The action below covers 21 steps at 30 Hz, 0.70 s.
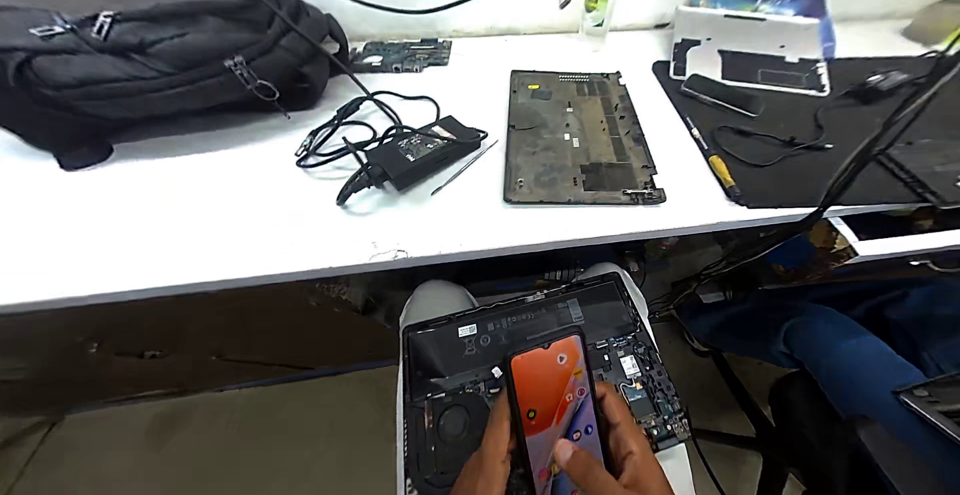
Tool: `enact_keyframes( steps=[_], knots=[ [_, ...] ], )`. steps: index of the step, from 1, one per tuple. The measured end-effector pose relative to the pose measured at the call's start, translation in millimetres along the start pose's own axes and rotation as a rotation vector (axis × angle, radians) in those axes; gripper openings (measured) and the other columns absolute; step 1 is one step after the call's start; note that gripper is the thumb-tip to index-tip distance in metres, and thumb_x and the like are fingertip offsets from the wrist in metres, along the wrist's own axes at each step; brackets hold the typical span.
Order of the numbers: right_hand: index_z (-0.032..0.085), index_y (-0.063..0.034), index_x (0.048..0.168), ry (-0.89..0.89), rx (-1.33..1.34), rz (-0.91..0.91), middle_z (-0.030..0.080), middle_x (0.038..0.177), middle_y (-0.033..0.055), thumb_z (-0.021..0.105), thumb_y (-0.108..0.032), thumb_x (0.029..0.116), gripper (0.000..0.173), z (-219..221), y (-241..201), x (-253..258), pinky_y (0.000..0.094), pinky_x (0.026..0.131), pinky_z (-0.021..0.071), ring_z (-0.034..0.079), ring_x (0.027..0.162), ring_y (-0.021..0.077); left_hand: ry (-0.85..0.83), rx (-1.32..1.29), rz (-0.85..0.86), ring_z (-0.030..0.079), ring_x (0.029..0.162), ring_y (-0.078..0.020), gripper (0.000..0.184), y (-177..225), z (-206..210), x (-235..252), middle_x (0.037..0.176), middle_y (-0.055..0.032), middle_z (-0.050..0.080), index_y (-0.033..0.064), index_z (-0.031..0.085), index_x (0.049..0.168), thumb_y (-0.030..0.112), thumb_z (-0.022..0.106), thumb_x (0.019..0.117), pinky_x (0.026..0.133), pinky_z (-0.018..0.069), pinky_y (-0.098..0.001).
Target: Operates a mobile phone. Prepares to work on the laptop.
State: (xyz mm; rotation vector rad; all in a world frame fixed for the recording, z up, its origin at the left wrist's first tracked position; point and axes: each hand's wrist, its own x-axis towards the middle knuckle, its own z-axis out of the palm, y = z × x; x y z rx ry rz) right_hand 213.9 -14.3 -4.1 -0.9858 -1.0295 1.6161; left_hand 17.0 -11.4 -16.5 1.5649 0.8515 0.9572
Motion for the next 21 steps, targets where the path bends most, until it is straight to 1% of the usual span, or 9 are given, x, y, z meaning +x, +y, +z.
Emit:
enact_keyframes(
  steps=[5, 8, 9, 11, 12, 13, 14, 17, 21],
  knots=[
    [0.043, 0.0022, 0.136, 0.032, -0.007, -0.044, 0.068, 0.114, 0.0139, 0.065, -0.007, 0.0981, 0.045, 1, 3, 0, 0.0379, 0.066, 0.0627, 0.071, 0.093, 0.0234, -0.006, -0.033, 0.026, 0.052, 0.134, -0.0167, 0.092, -2, 0, 2, 0.145, -0.0252, 0.046, -0.0161, 0.004, 0.153, 0.016, 0.064, 0.0905, 0.112, 0.0461, -0.0369],
    [0.04, 0.0029, 0.138, 0.045, 0.011, -0.091, 0.066, 0.115, 0.013, 0.059, -0.011, 0.1011, 0.044, 1, 5, 0, 0.038, 0.065, 0.0626, 0.071, 0.095, 0.0223, -0.007, -0.045, 0.048, 0.049, 0.137, -0.0219, 0.094, -1, 1, 8, 0.149, -0.0276, 0.042, -0.0161, 0.004, 0.153, 0.017, 0.065, 0.09, 0.114, 0.0443, -0.0404],
    [0.037, 0.0037, 0.139, 0.054, 0.012, -0.119, 0.065, 0.118, 0.0128, 0.056, -0.013, 0.1024, 0.045, 1, 5, 2, 0.0385, 0.068, 0.0628, 0.07, 0.099, 0.0218, 0.0, -0.024, 0.055, 0.047, 0.139, -0.0257, 0.096, -2, 1, 11, 0.152, -0.0292, 0.039, -0.0154, 0.005, 0.154, 0.019, 0.067, 0.0891, 0.116, 0.0428, -0.0429],
    [0.029, 0.0059, 0.144, 0.068, 0.041, -0.167, 0.061, 0.126, 0.0136, 0.052, -0.02, 0.1049, 0.052, 2, 7, 3, 0.041, 0.086, 0.0608, 0.066, 0.111, 0.0208, 0.024, 0.099, 0.041, 0.039, 0.145, -0.0317, 0.102, 1, 2, 17, 0.158, -0.0328, 0.029, -0.0142, 0.007, 0.157, 0.026, 0.07, 0.088, 0.119, 0.0379, -0.046],
    [0.025, 0.0068, 0.146, 0.069, 0.073, -0.179, 0.058, 0.13, 0.0148, 0.051, -0.024, 0.1054, 0.057, 4, 7, 3, 0.0429, 0.094, 0.0579, 0.063, 0.116, 0.0209, 0.049, 0.197, 0.019, 0.041, 0.144, -0.0325, 0.104, 6, 2, 20, 0.157, -0.0339, 0.03, -0.0136, 0.01, 0.157, 0.03, 0.073, 0.087, 0.118, 0.0398, -0.0461],
    [0.02, 0.0069, 0.148, 0.063, 0.105, -0.182, 0.055, 0.133, 0.0154, 0.051, -0.029, 0.1058, 0.063, 7, 7, 2, 0.0449, 0.097, 0.0567, 0.061, 0.12, 0.0212, 0.07, 0.293, -0.007, 0.043, 0.142, -0.0326, 0.106, 12, 3, 22, 0.155, -0.0344, 0.033, -0.013, 0.013, 0.157, 0.034, 0.076, 0.0861, 0.115, 0.0417, -0.0455],
    [0.016, 0.0064, 0.149, 0.049, 0.128, -0.179, 0.054, 0.136, 0.0156, 0.051, -0.035, 0.1059, 0.069, 10, 8, 1, 0.0465, 0.098, 0.0568, 0.06, 0.122, 0.0216, 0.079, 0.376, -0.03, 0.043, 0.141, -0.0324, 0.109, 18, 4, 25, 0.154, -0.0347, 0.034, -0.0133, 0.014, 0.157, 0.039, 0.078, 0.0858, 0.115, 0.0407, -0.0445],
    [0.01, 0.0114, 0.151, 0.005, 0.091, -0.221, 0.05, 0.143, 0.0191, 0.048, -0.049, 0.1051, 0.085, 20, 13, -4, 0.0416, 0.107, 0.0497, 0.055, 0.129, 0.0188, 0.112, 0.542, -0.102, 0.047, 0.138, -0.0305, 0.113, 27, 3, 35, 0.151, -0.03, 0.042, -0.0098, 0.019, 0.158, 0.052, 0.078, 0.0839, 0.114, 0.0425, -0.0442],
    [0.009, 0.0147, 0.151, -0.07, 0.109, -0.236, 0.045, 0.148, 0.0225, 0.049, -0.049, 0.1051, 0.088, 27, 16, -6, 0.0405, 0.11, 0.047, 0.053, 0.132, 0.0198, 0.185, 0.575, -0.106, 0.052, 0.129, -0.0262, 0.105, 28, -5, 37, 0.143, -0.0221, 0.049, -0.0026, 0.032, 0.157, 0.046, 0.084, 0.08, 0.107, 0.0483, -0.0413]
  ],
)
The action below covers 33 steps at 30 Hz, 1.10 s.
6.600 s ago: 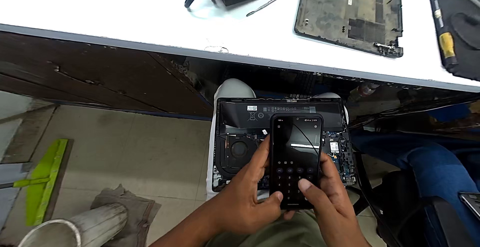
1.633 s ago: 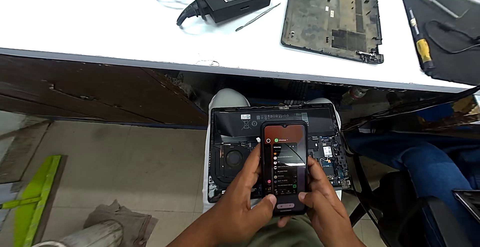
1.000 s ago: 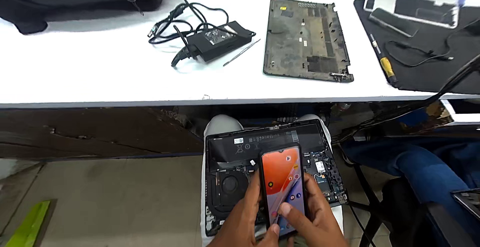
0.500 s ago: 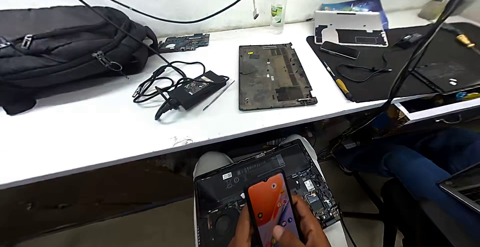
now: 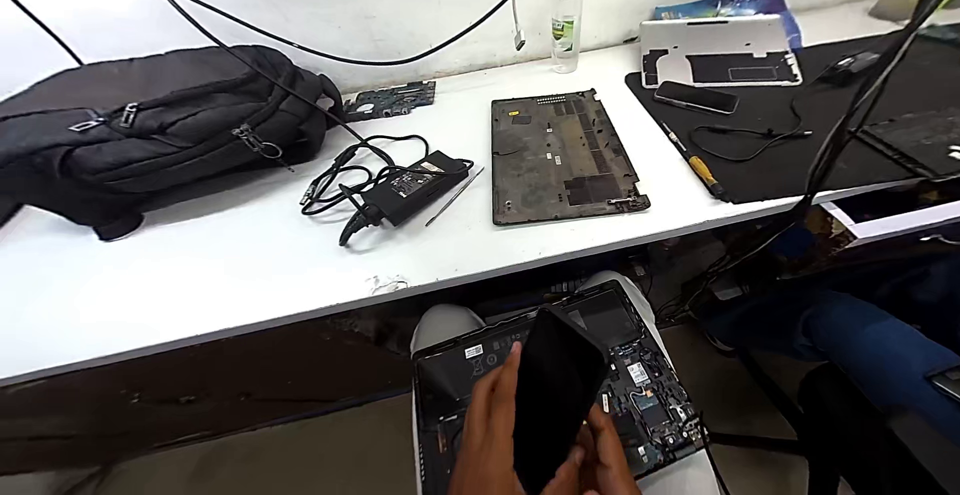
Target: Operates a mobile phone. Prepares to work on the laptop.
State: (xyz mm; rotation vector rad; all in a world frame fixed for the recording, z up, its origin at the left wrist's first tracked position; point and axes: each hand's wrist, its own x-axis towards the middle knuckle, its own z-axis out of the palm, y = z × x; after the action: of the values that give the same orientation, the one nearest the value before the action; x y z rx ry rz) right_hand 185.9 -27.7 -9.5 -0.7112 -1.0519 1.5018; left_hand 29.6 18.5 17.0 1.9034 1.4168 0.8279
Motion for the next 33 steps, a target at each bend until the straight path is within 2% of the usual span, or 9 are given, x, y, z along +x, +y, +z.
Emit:
enact_keyframes(
  steps=[3, 6, 12, 16, 19, 23, 28, 30, 33],
  knots=[
    [0.011, 0.0134, 0.156, -0.058, -0.022, -0.001, 0.04, 0.155, 0.0268, 0.045, -0.048, 0.1067, 0.085, 0, -4, 4, 0.051, 0.11, 0.049, 0.051, 0.137, 0.0316, 0.064, 0.084, 0.045, 0.052, 0.131, -0.0269, 0.099, -13, -23, 10, 0.144, -0.0186, 0.052, 0.0037, 0.04, 0.155, 0.047, 0.085, 0.0781, 0.107, 0.0481, -0.0466],
    [0.019, 0.0048, 0.158, -0.09, -0.072, 0.015, 0.046, 0.153, 0.0229, 0.043, -0.051, 0.1058, 0.08, -3, 0, 5, 0.057, 0.101, 0.0544, 0.053, 0.134, 0.0395, 0.106, 0.329, 0.104, 0.054, 0.13, -0.0281, 0.091, -30, -69, 39, 0.144, -0.0126, 0.054, 0.0159, 0.042, 0.156, 0.054, 0.079, 0.0808, 0.104, 0.049, -0.0531],
    [0.027, 0.0015, 0.156, -0.121, -0.09, 0.049, 0.058, 0.14, 0.0173, 0.047, -0.044, 0.1064, 0.071, -6, 7, -3, 0.0504, 0.089, 0.0609, 0.066, 0.116, 0.0331, -0.106, 0.542, 0.081, 0.051, 0.128, -0.0363, 0.092, -35, -149, 118, 0.145, -0.011, 0.051, 0.0205, 0.041, 0.157, 0.049, 0.081, 0.0784, 0.097, 0.0472, -0.063],
    [0.031, 0.0011, 0.154, -0.114, -0.098, 0.021, 0.064, 0.132, 0.0157, 0.047, -0.041, 0.1075, 0.065, -12, 10, -8, 0.0473, 0.086, 0.062, 0.069, 0.108, 0.0298, -0.246, 0.554, 0.049, 0.044, 0.138, -0.0327, 0.092, -46, -162, 153, 0.152, -0.0084, 0.047, 0.0262, 0.039, 0.158, 0.05, 0.08, 0.0787, 0.105, 0.0415, -0.0631],
    [0.046, 0.0009, 0.144, -0.126, -0.16, -0.006, 0.069, 0.117, 0.0136, 0.045, -0.043, 0.1078, 0.057, -25, 12, -15, 0.0439, 0.087, 0.0607, 0.07, 0.101, 0.0253, -0.279, 0.548, 0.043, 0.048, 0.136, -0.033, 0.09, -52, -165, 165, 0.15, -0.0093, 0.048, 0.0276, 0.038, 0.158, 0.048, 0.08, 0.0801, 0.105, 0.042, -0.0641],
    [0.062, -0.0011, 0.125, -0.179, -0.248, 0.042, 0.071, 0.108, 0.0104, 0.05, -0.037, 0.107, 0.042, -34, 15, -25, 0.0385, 0.085, 0.0595, 0.07, 0.096, 0.0189, -0.293, 0.53, 0.053, 0.048, 0.136, -0.0342, 0.091, -69, -168, 173, 0.153, -0.0097, 0.047, 0.0245, 0.035, 0.159, 0.044, 0.079, 0.0826, 0.106, 0.0397, -0.0659],
    [0.066, -0.0012, 0.115, -0.222, -0.282, 0.073, 0.071, 0.105, 0.011, 0.056, -0.024, 0.1049, 0.027, -37, 16, -25, 0.0369, 0.084, 0.0599, 0.07, 0.093, 0.0183, -0.213, 0.554, 0.176, 0.046, 0.14, -0.031, 0.086, -83, -170, 167, 0.154, -0.01, 0.047, 0.02, 0.039, 0.157, 0.052, 0.074, 0.0853, 0.113, 0.038, -0.0589],
    [0.068, -0.0017, 0.109, -0.192, -0.39, 0.097, 0.07, 0.097, 0.0102, 0.059, -0.021, 0.103, 0.023, -47, 10, -36, 0.0324, 0.076, 0.0595, 0.068, 0.084, 0.0154, -0.167, 0.653, 0.354, 0.046, 0.139, -0.0424, 0.079, -71, -166, 146, 0.153, -0.021, 0.045, 0.0077, 0.042, 0.154, 0.051, 0.067, 0.0918, 0.112, 0.038, -0.0623],
    [0.069, -0.0033, 0.093, -0.138, -0.643, 0.19, 0.064, 0.077, 0.0078, 0.062, -0.025, 0.1014, 0.024, -75, -2, -70, 0.0297, 0.059, 0.0512, 0.06, 0.066, 0.0139, -0.331, 0.625, 0.413, 0.059, 0.124, -0.0407, 0.053, -51, -152, 78, 0.137, -0.023, 0.06, 0.0024, 0.057, 0.14, 0.036, 0.061, 0.0994, 0.103, 0.0476, -0.0576]
  ],
)
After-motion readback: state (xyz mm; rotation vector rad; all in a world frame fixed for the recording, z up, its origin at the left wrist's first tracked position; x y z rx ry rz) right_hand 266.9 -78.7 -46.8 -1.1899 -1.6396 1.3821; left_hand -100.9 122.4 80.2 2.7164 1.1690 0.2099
